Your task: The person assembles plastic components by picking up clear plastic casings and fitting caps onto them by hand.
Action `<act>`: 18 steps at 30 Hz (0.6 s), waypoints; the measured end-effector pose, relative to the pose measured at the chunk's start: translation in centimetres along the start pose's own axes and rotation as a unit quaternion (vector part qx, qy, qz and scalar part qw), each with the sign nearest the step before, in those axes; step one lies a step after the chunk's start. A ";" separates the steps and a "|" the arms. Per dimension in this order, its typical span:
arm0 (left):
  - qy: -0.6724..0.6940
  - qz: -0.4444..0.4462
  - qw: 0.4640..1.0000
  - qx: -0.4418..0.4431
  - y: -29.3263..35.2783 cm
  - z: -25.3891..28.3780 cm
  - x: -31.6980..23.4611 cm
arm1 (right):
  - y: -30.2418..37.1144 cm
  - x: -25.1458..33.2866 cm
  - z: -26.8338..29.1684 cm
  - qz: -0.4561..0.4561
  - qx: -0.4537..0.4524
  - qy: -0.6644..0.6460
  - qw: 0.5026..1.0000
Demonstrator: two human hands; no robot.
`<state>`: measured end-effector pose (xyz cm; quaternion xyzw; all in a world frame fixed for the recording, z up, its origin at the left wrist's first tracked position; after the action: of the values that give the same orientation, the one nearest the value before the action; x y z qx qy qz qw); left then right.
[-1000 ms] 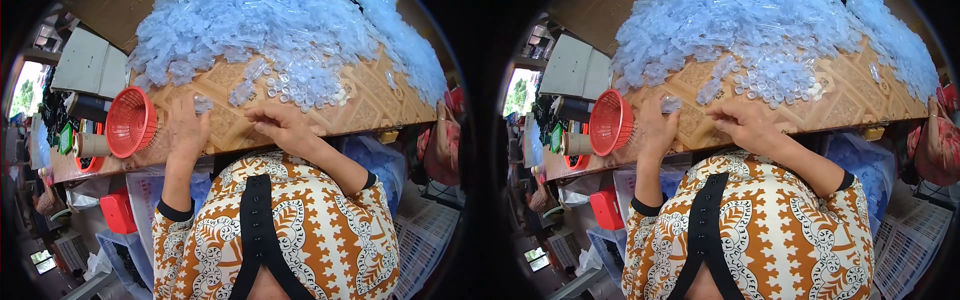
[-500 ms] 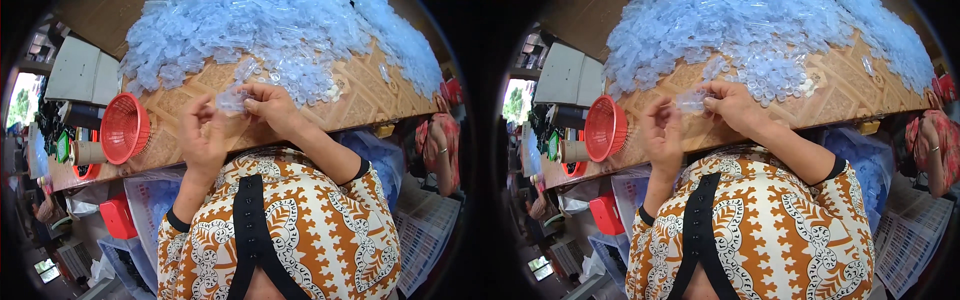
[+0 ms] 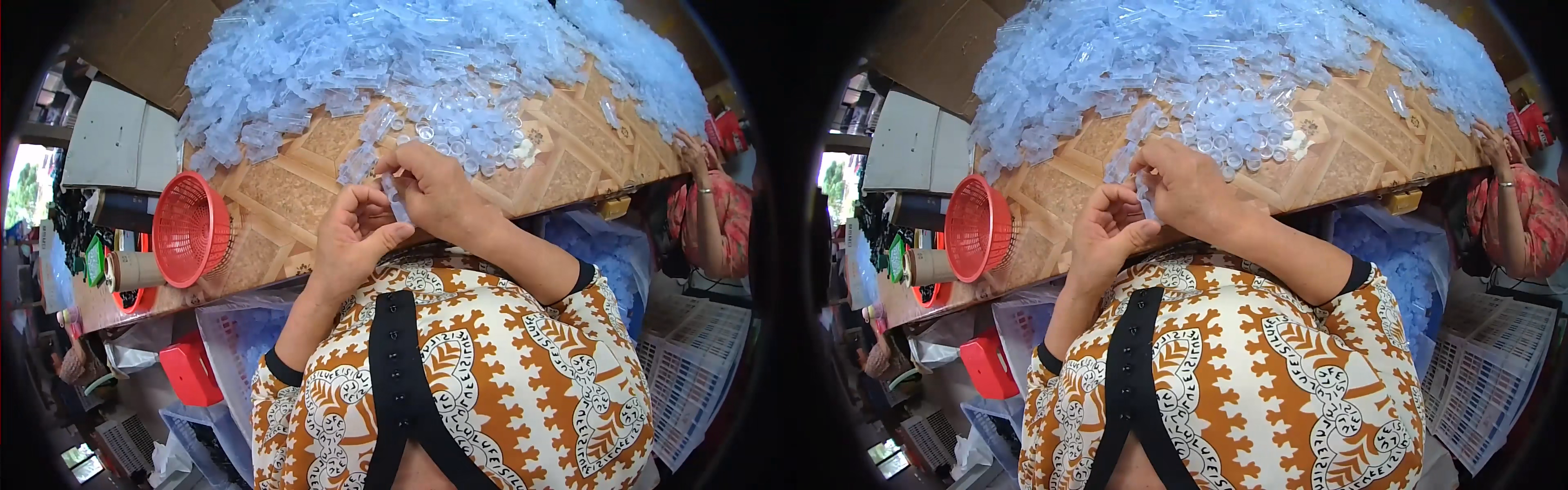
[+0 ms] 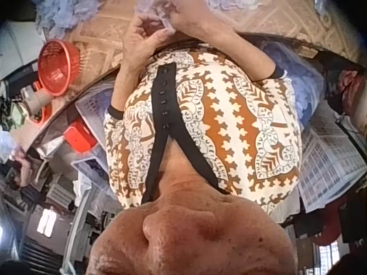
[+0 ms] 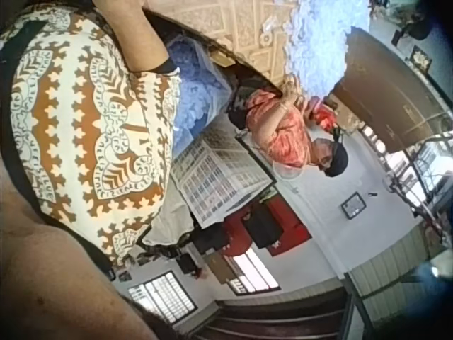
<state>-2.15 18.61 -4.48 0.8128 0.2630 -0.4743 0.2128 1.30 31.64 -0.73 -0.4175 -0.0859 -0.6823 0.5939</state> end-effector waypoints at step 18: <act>-0.025 -0.175 0.982 -0.066 -1.6 4.2 -1.9 | -7.0 -2.8 -0.8 0.037 0.072 0.280 0.957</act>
<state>-6.68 16.91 -4.86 0.7266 0.4263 -0.5058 0.1859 -5.42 35.17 -0.48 -0.1689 0.0504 -0.7412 0.6477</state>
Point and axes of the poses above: each hand's wrist, its own y-axis away from the middle knuckle, its own z-axis out of the back of the hand, x = y × z, the point moved 8 cm from there along -y, towards the middle knuckle, and after that the axes turned 11 degrees about y, right-handed, at the moved point
